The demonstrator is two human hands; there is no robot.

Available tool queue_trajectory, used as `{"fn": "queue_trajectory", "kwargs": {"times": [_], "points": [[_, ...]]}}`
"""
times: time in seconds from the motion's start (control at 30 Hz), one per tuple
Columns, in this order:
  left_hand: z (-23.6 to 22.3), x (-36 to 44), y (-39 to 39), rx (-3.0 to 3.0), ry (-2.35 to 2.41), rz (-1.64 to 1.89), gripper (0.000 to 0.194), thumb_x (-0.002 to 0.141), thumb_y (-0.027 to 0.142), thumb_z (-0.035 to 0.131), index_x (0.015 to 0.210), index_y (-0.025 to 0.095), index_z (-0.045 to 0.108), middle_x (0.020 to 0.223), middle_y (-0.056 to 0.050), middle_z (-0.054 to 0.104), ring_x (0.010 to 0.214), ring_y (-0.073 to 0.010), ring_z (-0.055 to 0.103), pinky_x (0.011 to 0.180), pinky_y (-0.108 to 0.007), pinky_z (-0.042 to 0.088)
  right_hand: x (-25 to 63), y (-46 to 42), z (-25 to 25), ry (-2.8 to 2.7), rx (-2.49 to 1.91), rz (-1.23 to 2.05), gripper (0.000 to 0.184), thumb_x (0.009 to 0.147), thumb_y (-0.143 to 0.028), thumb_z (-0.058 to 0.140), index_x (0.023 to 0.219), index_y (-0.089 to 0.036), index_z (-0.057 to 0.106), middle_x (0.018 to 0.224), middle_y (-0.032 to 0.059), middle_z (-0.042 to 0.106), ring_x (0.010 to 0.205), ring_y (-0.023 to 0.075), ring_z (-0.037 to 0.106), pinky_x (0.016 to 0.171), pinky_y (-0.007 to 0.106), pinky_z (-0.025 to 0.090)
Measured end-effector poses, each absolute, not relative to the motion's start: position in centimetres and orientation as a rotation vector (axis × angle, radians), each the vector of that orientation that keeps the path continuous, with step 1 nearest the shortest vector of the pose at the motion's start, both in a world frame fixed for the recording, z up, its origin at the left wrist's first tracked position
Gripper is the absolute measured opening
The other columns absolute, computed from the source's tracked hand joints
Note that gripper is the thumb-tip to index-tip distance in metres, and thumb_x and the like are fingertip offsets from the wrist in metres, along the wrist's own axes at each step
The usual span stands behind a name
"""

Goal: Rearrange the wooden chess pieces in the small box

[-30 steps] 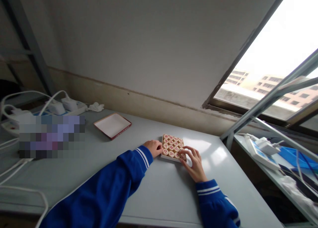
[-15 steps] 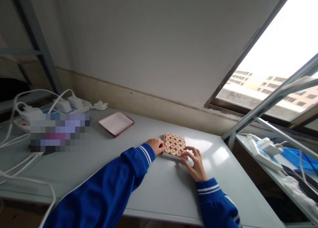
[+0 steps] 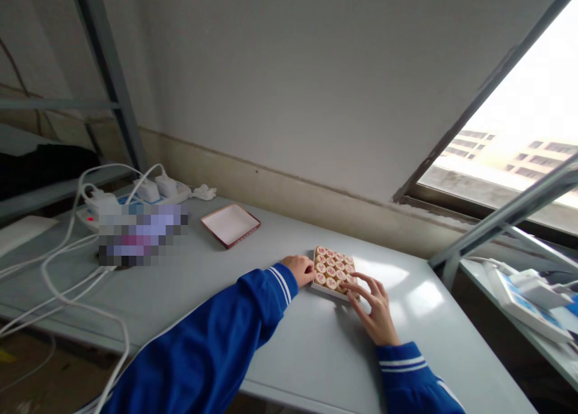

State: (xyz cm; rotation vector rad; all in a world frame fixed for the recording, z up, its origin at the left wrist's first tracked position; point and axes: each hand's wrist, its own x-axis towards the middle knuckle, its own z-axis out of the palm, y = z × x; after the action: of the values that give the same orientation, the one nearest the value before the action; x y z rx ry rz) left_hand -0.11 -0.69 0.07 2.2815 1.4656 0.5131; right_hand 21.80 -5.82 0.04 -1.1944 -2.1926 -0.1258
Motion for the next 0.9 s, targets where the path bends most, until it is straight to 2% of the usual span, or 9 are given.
{"fn": "queue_trajectory", "kwargs": {"times": [0.33,0.5,0.9], "points": [[0.2,-0.1,-0.6,2.315,1.476,0.490,0.022,0.077,0.032,0.045,0.067,0.019,0.059,0.079,-0.003,0.063,0.071,-0.0157,0.057,0.062,-0.025,0.037,21.4,-6.1,0.6,-2.161,-1.196,-0.018,0.020,0.085,-0.030,0.044,0.089,-0.025,0.063,0.109,0.0039,0.050,0.101,0.0239,0.043,0.086,0.041,0.035],[0.4,0.0,-0.6,2.321,1.477,0.466,0.022,0.077,0.031,0.044,0.065,0.018,0.058,0.076,-0.002,0.063,0.070,-0.0154,0.056,0.061,-0.025,0.036,20.9,-6.4,1.0,-2.150,-1.203,-0.054,0.020,0.084,-0.027,0.044,0.093,-0.025,0.062,0.110,0.0037,0.049,0.103,0.0227,0.043,0.087,0.039,0.035],[0.3,0.0,-0.6,2.317,1.488,0.478,0.022,0.076,0.032,0.044,0.065,0.019,0.058,0.077,-0.002,0.063,0.070,-0.0153,0.056,0.059,-0.024,0.034,19.5,-6.9,0.8,-2.212,-1.207,-0.064,0.017,0.084,-0.029,0.046,0.087,-0.027,0.062,0.112,0.0015,0.048,0.106,0.0237,0.039,0.087,0.039,0.031]]}}
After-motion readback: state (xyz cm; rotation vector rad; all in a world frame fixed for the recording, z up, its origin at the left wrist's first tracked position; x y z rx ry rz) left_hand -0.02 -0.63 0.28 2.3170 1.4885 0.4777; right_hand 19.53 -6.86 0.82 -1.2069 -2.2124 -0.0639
